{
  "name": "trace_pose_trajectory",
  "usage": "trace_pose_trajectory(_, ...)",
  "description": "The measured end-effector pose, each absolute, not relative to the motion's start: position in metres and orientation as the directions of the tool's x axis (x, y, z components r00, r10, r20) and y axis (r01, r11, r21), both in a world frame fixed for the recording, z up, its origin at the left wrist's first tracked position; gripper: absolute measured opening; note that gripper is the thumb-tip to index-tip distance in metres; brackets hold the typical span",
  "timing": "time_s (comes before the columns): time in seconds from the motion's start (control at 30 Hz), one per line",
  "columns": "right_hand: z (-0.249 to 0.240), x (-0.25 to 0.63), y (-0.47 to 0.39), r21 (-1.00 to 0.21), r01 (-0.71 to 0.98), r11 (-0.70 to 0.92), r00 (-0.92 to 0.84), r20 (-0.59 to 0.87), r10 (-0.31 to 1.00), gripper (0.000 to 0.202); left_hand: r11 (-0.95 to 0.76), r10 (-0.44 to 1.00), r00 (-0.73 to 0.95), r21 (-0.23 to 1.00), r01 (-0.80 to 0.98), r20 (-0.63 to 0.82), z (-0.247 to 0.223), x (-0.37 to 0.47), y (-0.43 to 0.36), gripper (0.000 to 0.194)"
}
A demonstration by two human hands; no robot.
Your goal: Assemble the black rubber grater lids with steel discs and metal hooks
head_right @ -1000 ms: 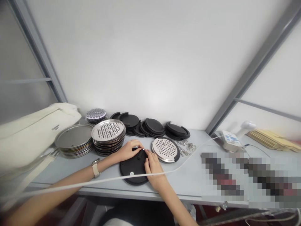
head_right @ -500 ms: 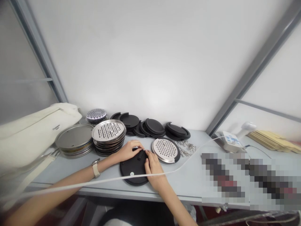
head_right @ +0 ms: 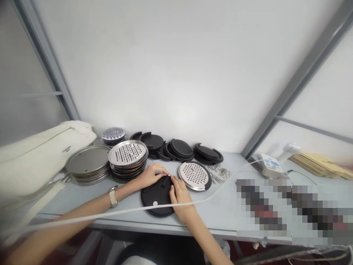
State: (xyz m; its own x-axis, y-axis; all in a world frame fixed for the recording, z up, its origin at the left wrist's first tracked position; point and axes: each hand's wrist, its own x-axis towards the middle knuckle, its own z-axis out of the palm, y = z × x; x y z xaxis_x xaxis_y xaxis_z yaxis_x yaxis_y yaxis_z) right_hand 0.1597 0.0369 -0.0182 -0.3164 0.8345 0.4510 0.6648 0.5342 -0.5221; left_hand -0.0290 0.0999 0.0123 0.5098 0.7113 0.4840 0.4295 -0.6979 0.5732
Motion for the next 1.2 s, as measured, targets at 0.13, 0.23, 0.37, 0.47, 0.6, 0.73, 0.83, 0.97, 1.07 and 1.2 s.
trace_pose_trajectory(0.13,-0.0194,0.1599,0.0373,-0.515,0.661,0.545,-0.317,0.467,0.826,0.041,-0.697,0.711,0.512,0.577,0.426,0.481,0.0135,-0.0287,0.099,0.017)
trace_pose_trajectory(0.23,-0.0196,0.1601,0.0368,-0.517,0.658,0.547,-0.319,0.467,0.825,0.041,-0.699,0.709,0.514,0.579,0.42,0.483,0.0127,-0.0291,0.0991,0.018)
trace_pose_trajectory(0.37,-0.0192,0.1607,0.0357,-0.524,0.643,0.558,-0.318,0.48,0.818,0.041,-0.716,0.689,0.538,0.57,0.404,0.485,0.0109,-0.031,0.1001,0.019)
trace_pose_trajectory(0.47,-0.0184,0.161,0.035,-0.531,0.642,0.554,-0.314,0.477,0.821,0.04,-0.729,0.673,0.573,0.545,0.413,0.467,0.0111,-0.0329,0.1003,0.02)
trace_pose_trajectory(0.6,-0.0171,0.1611,0.0346,-0.54,0.647,0.539,-0.315,0.454,0.834,0.04,-0.725,0.679,0.585,0.529,0.442,0.443,0.013,-0.0335,0.0992,0.022)
trace_pose_trajectory(0.73,-0.0175,0.1615,0.0347,-0.538,0.641,0.548,-0.325,0.457,0.828,0.041,-0.718,0.689,0.577,0.525,0.457,0.44,0.013,-0.0323,0.0988,0.023)
trace_pose_trajectory(0.83,-0.018,0.1619,0.0345,-0.54,0.633,0.555,-0.32,0.47,0.822,0.041,-0.716,0.693,0.561,0.525,0.46,0.453,0.012,-0.0314,0.0993,0.022)
trace_pose_trajectory(0.97,-0.0169,0.1619,0.034,-0.533,0.638,0.556,-0.319,0.474,0.821,0.042,-0.724,0.686,0.547,0.522,0.451,0.48,0.0122,-0.0298,0.0993,0.02)
trace_pose_trajectory(1.07,-0.0161,0.1617,0.0339,-0.531,0.644,0.551,-0.317,0.471,0.823,0.043,-0.722,0.689,0.531,0.525,0.45,0.493,0.0131,-0.0285,0.0985,0.02)
trace_pose_trajectory(1.2,-0.0169,0.162,0.0342,-0.529,0.631,0.568,-0.323,0.486,0.812,0.044,-0.712,0.7,0.509,0.538,0.45,0.5,0.014,-0.0273,0.0974,0.019)
